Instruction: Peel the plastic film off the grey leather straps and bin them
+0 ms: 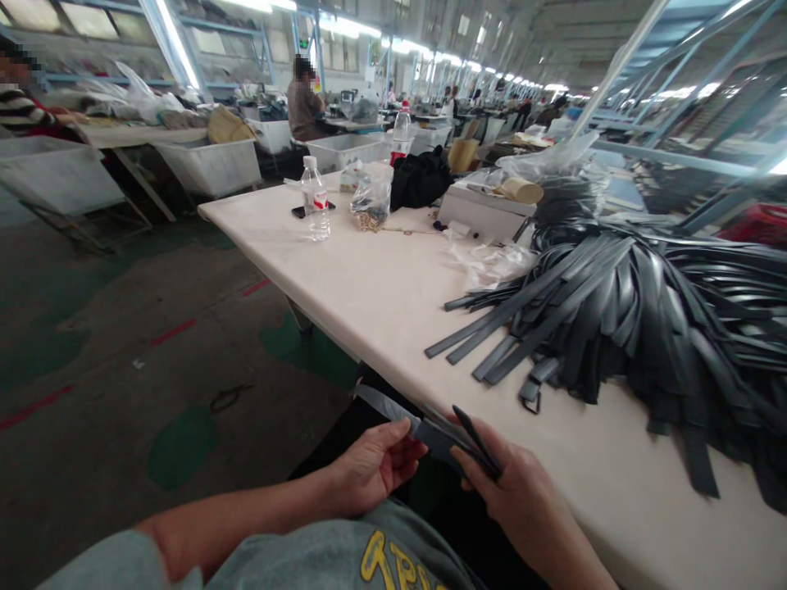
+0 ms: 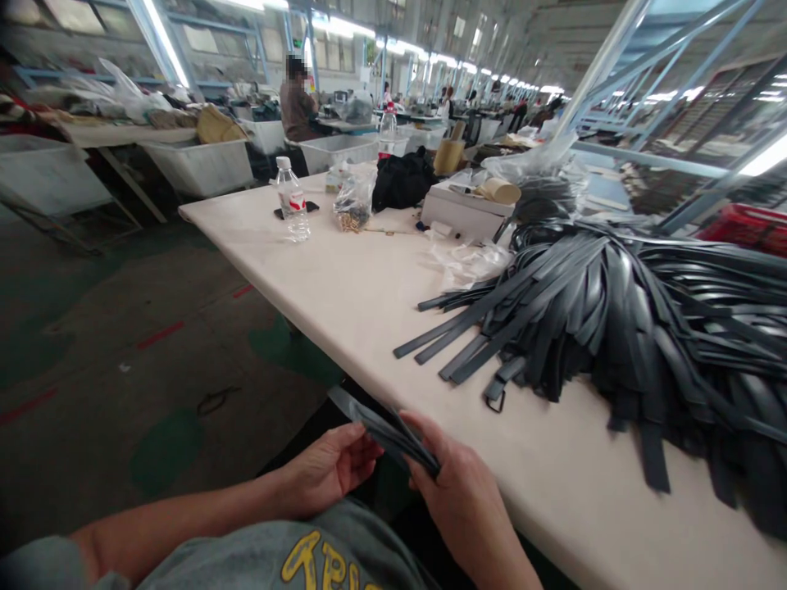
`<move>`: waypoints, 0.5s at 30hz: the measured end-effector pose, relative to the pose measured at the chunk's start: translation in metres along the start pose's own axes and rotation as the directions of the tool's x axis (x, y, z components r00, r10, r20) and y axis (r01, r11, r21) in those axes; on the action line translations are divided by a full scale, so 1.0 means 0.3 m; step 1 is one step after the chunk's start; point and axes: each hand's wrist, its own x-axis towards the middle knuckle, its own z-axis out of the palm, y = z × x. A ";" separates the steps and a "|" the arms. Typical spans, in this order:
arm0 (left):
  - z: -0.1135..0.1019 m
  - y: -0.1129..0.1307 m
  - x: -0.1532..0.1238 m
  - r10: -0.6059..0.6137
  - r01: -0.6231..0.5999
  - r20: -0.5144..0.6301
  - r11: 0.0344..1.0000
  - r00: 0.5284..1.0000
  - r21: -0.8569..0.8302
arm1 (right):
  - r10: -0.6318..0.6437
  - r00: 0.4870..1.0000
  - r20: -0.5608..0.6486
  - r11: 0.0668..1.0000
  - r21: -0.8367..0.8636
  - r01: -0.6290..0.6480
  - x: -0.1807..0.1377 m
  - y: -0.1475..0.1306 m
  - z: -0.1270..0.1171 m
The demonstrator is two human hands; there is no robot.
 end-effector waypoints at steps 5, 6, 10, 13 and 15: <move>0.004 -0.018 -0.005 -0.029 0.020 0.145 0.998 0.989 0.063 | -0.055 0.998 0.014 0.998 -0.043 0.056 0.032 -0.029 0.051; 0.003 -0.008 -0.003 -0.009 0.003 0.114 0.999 0.993 0.053 | -0.025 0.999 0.036 1.000 0.009 0.025 0.031 -0.026 0.054; -0.008 0.047 0.009 0.053 -0.053 -0.041 0.999 0.998 0.013 | 0.107 0.991 0.077 0.976 0.184 -0.119 -0.033 0.018 0.003; -0.011 0.055 0.017 0.027 -0.026 -0.054 0.999 0.998 0.021 | 0.109 0.994 0.023 0.975 0.194 -0.112 -0.076 0.049 -0.027; -0.007 0.044 0.016 -0.009 0.011 -0.057 0.999 0.998 0.044 | 0.090 0.996 -0.011 0.977 0.194 -0.086 -0.069 0.051 -0.011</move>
